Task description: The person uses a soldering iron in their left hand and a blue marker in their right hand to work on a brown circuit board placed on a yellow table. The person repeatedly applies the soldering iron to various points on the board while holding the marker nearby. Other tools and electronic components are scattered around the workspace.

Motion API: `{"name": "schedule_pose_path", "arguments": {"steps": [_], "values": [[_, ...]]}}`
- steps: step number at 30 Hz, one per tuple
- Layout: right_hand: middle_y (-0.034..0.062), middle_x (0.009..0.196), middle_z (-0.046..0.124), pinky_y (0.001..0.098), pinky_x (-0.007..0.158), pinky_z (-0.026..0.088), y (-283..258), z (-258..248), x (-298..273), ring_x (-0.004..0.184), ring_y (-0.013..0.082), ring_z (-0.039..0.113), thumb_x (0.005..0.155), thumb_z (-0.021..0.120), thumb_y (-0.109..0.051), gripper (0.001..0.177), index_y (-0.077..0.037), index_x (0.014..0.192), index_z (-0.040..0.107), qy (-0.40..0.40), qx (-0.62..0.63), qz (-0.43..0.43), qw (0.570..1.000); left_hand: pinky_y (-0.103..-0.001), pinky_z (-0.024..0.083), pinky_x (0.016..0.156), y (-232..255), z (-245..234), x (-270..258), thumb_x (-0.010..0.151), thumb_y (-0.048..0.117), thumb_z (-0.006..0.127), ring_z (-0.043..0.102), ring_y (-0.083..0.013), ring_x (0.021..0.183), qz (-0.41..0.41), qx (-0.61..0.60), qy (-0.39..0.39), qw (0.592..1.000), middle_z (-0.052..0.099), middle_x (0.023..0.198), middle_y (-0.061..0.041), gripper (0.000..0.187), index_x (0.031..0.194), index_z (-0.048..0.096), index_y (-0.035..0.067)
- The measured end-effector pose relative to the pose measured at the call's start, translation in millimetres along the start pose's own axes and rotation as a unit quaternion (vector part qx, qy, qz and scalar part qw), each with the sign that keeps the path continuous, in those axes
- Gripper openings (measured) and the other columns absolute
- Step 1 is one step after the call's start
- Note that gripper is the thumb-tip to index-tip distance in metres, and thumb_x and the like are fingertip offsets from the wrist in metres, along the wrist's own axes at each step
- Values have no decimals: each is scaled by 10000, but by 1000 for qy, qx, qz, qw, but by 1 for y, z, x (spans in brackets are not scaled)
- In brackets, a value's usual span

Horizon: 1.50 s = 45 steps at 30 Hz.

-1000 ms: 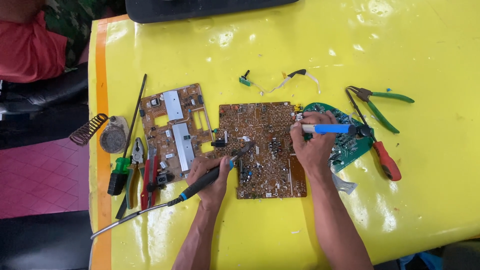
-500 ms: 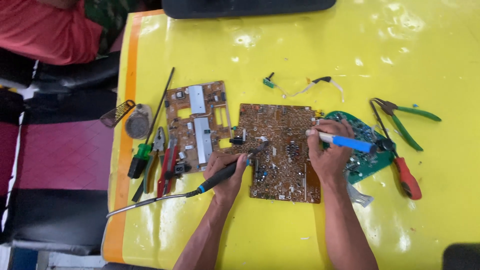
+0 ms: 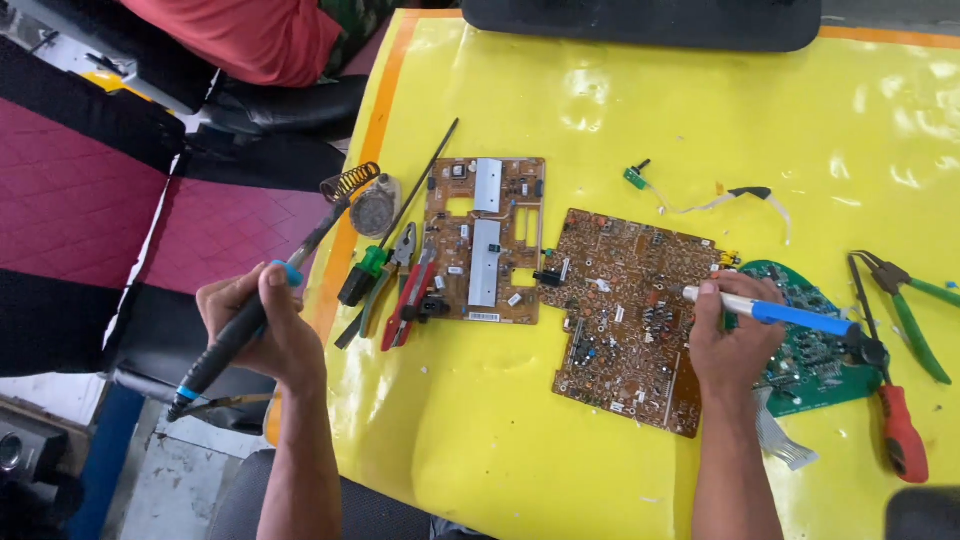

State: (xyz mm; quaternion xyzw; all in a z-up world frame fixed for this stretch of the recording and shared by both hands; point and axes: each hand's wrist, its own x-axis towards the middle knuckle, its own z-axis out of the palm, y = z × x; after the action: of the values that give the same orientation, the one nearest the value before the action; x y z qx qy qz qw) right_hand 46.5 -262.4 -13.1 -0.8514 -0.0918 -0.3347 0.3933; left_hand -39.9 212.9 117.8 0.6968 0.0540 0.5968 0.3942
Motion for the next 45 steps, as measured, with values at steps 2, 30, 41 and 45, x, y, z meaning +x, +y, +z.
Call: {"name": "schedule_pose_path", "arguments": {"steps": [2, 30, 41, 45], "values": [[148, 1074, 735, 643, 1167, 427, -14, -5, 5, 1050, 398, 707, 1144, 672, -152, 158, -20, 1075, 726, -14, -8, 1, 1000, -302, 536, 614, -8, -7, -1, 1025, 122, 824, 630, -163, 621, 4, 27, 11, 1000, 608, 815, -131, 237, 990, 660, -45], [203, 1025, 743, 431, 783, 621, -22, -6, 6, 879, 282, 722, 1117, 687, -21, 107, 63, 1162, 735, -62, 37, 80, 994, -447, 594, 863, -91, 48, 5, 935, 161, 903, 641, -270, 977, 62, 58, -47, 995, 655, 1076, -129, 211, 959, 727, 47], [202, 1054, 730, 666, 1181, 414, -5, 3, 2, 718, 343, 729, 1102, 693, -159, 135, -38, 1046, 714, -33, 37, 65, 997, -402, 587, 783, -98, 67, -8, 984, -50, 863, 721, -298, 878, -11, -105, -43, 993, 708, 1044, -254, 185, 1029, 683, -52], [179, 1031, 750, 677, 1213, 341, 0, 4, -3, 721, 374, 738, 1066, 734, -177, 109, -80, 1020, 713, -20, 22, 64, 998, -408, 580, 769, -108, 64, -15, 1026, -48, 857, 719, -286, 892, -11, -85, -50, 995, 722, 1055, -285, 202, 1056, 660, -83]]}}
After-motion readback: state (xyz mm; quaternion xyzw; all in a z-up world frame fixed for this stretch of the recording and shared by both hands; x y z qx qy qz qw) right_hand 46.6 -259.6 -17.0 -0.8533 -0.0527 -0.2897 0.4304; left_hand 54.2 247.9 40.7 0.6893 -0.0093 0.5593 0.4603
